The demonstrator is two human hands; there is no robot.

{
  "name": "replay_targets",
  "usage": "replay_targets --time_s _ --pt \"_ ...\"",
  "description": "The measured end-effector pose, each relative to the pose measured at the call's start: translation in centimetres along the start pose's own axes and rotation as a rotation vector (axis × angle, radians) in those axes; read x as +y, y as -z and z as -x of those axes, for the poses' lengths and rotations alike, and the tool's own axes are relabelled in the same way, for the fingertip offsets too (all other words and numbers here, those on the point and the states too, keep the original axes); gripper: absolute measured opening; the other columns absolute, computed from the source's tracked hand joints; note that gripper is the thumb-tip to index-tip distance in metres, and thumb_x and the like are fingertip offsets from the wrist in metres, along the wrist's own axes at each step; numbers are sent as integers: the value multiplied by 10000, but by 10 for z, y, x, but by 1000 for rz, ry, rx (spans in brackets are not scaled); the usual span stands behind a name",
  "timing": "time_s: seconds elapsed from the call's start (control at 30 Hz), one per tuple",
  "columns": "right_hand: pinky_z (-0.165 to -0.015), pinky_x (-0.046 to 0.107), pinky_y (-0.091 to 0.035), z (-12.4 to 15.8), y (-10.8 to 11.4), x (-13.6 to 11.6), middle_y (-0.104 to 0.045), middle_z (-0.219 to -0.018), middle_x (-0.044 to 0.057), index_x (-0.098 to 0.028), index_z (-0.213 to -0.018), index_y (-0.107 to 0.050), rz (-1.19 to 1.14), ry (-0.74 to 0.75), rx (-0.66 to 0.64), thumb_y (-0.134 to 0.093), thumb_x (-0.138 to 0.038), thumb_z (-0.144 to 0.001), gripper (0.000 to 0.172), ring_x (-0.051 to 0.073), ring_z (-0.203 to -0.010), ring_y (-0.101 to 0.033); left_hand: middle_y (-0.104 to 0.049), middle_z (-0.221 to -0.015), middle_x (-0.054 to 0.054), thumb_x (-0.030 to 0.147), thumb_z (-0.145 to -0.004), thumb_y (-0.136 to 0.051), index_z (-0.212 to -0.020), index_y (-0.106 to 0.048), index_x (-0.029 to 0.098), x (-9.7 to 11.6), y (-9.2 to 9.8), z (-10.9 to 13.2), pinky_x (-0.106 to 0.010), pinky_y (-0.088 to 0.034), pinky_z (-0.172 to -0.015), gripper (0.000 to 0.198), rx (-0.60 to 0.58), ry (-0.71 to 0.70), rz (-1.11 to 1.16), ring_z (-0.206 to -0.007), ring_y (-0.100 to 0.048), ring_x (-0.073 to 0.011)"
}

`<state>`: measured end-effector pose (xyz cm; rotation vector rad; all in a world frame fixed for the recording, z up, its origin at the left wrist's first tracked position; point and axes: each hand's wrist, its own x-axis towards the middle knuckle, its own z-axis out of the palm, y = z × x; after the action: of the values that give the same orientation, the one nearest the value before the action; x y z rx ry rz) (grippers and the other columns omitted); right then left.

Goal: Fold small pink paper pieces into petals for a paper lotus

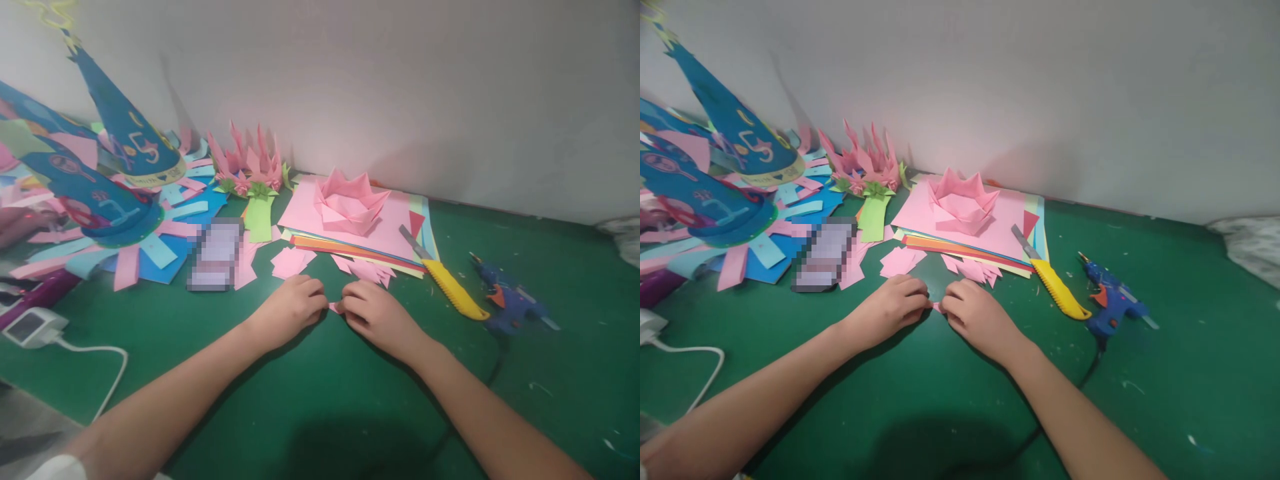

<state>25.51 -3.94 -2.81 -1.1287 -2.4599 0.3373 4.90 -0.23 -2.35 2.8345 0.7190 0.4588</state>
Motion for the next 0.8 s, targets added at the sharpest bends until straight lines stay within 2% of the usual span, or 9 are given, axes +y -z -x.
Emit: replay_targets --time_s 0.27,0.57,0.8 --pt "-708 350 -448 0 1 -2 -572 -818 63 -175 -778 -569 10 -11 -7 -439 -139 -891 176 193 -794 -519 -529 -788 -39 166 -866 -512 -735 -621 159 0 2 0 -282 -406 -681 171 13 74 4 -702 -488 -148" --pt "-692 339 -458 0 -2 -5 -593 -776 47 -189 -783 -563 -41 -80 119 -461 -81 -812 152 191 -760 -540 -535 -779 -43 148 -870 -488 -749 -617 153 3 1 -1 -293 -420 -681 178 20 68 13 -704 -496 -153" --pt "-608 287 -427 -1 -1 -3 -561 -728 18 -195 -804 -572 -147 -269 76 -507 -137 -815 88 157 -678 -522 -569 -808 -55 110 -823 -484 -802 -604 138 7 -5 0 -309 -438 -735 125 65 104 69 -766 -525 -172"
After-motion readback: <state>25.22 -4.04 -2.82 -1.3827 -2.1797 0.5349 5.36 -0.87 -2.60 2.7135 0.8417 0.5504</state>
